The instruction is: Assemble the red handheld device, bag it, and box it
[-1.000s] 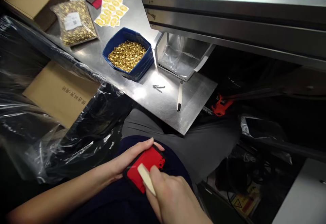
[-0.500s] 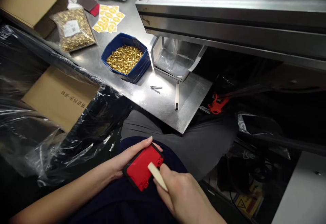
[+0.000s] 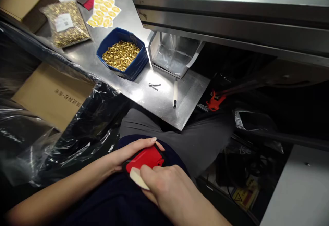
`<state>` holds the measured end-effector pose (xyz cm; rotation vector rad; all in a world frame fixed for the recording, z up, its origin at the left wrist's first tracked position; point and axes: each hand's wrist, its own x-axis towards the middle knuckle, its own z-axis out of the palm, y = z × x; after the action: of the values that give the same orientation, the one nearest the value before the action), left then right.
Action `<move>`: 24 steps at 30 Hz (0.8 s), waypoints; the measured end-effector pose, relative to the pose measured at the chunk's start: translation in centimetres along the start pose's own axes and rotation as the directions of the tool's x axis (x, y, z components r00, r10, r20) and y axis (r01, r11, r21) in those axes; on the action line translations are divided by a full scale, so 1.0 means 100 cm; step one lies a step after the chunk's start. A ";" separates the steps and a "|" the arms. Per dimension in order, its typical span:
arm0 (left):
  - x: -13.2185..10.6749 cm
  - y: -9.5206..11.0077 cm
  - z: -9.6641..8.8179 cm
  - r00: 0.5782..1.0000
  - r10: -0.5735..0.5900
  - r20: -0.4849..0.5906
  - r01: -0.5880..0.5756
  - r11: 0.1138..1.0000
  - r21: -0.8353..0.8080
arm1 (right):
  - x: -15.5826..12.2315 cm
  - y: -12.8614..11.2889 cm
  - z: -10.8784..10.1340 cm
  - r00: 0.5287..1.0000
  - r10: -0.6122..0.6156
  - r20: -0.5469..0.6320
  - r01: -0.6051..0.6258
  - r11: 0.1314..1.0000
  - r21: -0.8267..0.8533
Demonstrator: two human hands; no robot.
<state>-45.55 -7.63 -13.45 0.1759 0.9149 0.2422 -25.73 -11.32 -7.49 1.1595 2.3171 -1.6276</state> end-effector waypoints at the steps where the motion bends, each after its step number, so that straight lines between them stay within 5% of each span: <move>1: 0.000 0.000 0.000 1.000 -0.011 -0.018 0.011 1.000 -0.020 | 0.000 -0.001 0.000 1.000 0.017 -0.003 -0.017 1.000 -0.009; 6: -0.001 -0.003 -0.002 0.996 -0.061 -0.059 0.055 0.994 -0.097 | 0.000 -0.001 0.002 0.992 0.122 -0.003 -0.122 0.992 -0.015; 11: 0.000 -0.009 -0.005 0.988 -0.119 -0.098 0.090 0.962 -0.257 | 0.006 -0.001 0.006 0.966 0.223 -0.128 -0.231 0.972 -0.048; 24: -0.008 -0.011 0.000 0.986 -0.037 -0.165 -0.005 0.970 -0.243 | 0.012 -0.012 0.014 0.961 0.269 -0.061 -0.269 0.963 0.022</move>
<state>-45.91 -8.90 -13.14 -0.0805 1.0455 0.3560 -27.79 -12.02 -7.71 1.4746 2.0723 -1.5319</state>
